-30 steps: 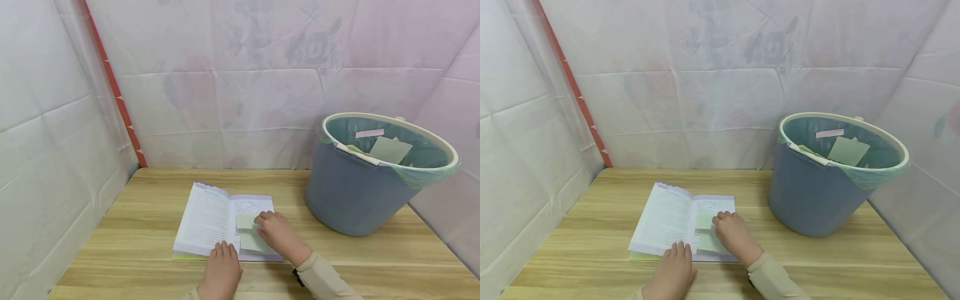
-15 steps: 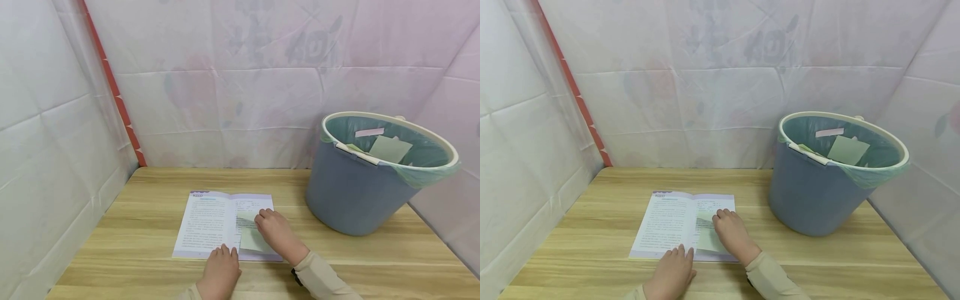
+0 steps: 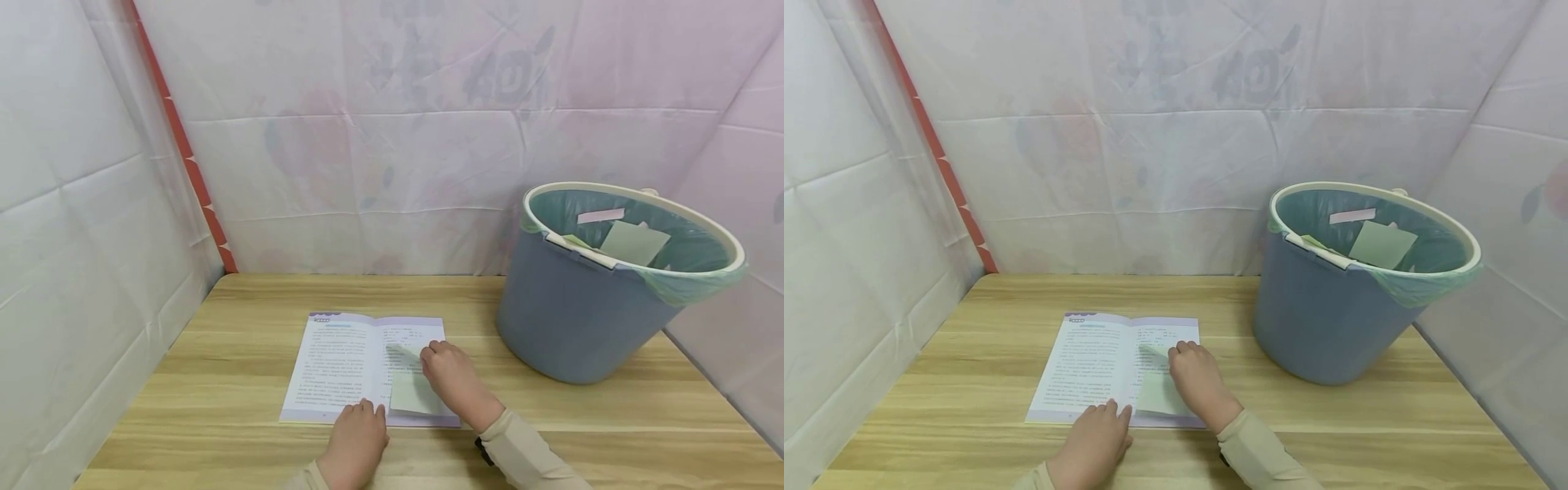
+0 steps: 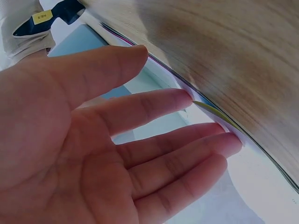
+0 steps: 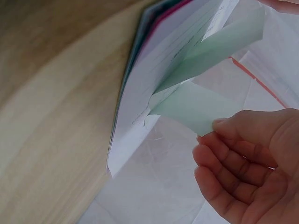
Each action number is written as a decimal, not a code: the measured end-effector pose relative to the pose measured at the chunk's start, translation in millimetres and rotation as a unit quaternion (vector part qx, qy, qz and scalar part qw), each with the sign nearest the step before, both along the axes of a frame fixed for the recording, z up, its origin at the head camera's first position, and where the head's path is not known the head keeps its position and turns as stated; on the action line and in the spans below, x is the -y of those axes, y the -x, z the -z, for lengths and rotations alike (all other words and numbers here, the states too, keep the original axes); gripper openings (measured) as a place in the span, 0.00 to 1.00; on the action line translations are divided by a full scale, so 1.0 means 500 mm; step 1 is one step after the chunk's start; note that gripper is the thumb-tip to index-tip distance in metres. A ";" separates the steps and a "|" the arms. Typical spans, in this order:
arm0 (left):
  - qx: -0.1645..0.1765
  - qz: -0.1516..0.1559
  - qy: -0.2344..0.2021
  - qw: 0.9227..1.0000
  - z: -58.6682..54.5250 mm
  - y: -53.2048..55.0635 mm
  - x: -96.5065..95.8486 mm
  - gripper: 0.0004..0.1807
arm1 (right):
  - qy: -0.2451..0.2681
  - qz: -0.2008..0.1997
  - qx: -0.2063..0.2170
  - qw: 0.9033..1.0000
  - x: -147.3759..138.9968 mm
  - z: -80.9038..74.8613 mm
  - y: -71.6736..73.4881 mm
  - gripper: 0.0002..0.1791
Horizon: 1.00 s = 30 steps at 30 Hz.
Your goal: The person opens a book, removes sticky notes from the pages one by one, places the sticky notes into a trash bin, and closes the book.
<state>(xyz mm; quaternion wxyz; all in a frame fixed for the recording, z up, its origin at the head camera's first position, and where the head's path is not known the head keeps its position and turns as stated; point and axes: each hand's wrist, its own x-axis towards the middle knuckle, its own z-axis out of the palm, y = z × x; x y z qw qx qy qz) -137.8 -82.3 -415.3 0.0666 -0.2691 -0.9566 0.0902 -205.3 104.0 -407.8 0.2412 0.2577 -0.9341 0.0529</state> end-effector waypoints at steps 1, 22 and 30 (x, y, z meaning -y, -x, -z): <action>0.004 0.000 -0.004 1.000 0.000 0.000 0.000 0.23 | 0.000 0.001 0.000 1.000 -0.001 -0.001 -0.001 0.11; 0.010 0.003 -0.030 0.999 0.000 -0.001 0.000 0.22 | 0.027 0.034 -0.024 0.999 -0.016 -0.016 0.000 0.08; 0.005 0.004 -0.021 1.000 0.000 -0.001 0.000 0.22 | 0.059 0.047 -0.050 0.996 -0.025 -0.027 0.007 0.08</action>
